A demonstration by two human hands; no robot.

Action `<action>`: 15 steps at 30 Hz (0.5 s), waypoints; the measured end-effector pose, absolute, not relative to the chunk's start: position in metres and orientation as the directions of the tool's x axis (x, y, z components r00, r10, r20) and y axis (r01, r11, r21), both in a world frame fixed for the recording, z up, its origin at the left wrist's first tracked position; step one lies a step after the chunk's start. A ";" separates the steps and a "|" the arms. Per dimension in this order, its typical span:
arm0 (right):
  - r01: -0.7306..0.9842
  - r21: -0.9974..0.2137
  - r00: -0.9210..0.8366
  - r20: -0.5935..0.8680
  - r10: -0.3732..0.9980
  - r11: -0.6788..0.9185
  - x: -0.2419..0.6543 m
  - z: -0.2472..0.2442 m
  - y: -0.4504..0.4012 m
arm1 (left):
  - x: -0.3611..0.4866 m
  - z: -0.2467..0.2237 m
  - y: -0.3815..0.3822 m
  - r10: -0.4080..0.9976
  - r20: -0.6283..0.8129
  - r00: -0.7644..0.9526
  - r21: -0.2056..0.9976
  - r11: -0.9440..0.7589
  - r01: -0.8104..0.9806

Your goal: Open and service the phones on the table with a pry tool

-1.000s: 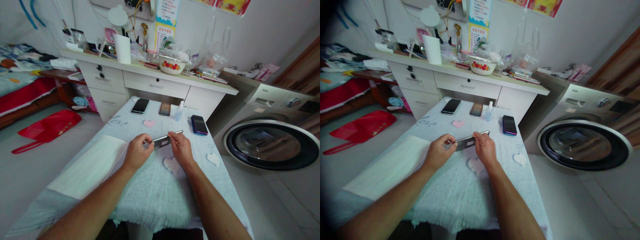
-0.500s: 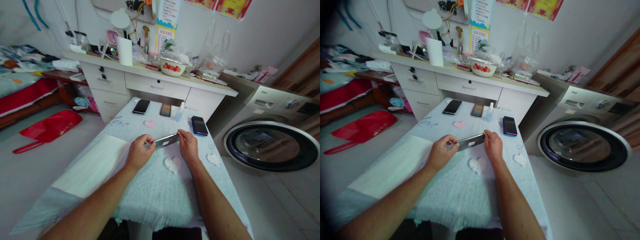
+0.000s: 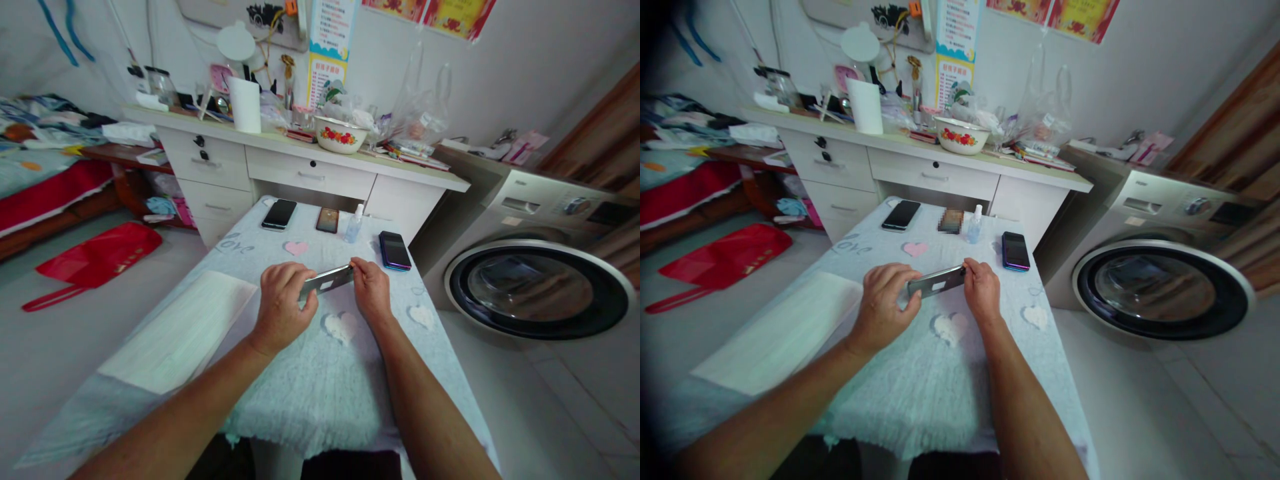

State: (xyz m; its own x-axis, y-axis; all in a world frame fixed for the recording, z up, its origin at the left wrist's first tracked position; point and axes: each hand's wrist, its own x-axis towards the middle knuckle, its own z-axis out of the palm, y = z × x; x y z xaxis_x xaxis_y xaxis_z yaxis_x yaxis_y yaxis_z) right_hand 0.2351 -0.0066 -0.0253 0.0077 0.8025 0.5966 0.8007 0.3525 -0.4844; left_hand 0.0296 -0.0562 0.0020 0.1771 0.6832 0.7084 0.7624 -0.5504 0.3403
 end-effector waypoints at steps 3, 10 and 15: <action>0.800 -0.483 0.005 0.600 0.800 0.357 0.235 -0.025 -0.007 | 0.038 0.014 -0.055 0.666 0.673 0.322 0.227 -0.601 0.766; 0.815 -0.462 -0.004 0.599 0.801 0.350 0.235 -0.026 -0.007 | 0.054 0.021 -0.032 0.670 0.576 0.468 0.051 -0.602 0.797; 0.813 -0.460 -0.008 0.603 0.798 0.356 0.236 -0.026 -0.008 | 0.056 0.016 -0.025 0.647 0.599 0.471 0.014 -0.597 0.802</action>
State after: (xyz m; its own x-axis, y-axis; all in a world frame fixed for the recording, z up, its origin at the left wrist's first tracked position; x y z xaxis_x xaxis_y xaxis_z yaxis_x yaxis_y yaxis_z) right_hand 0.2356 -0.0085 -0.0255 -0.0081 0.7977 0.6030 0.8134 0.3560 -0.4600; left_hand 0.0563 -0.0252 0.0162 0.4712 0.6470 0.5995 0.8022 -0.5969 0.0137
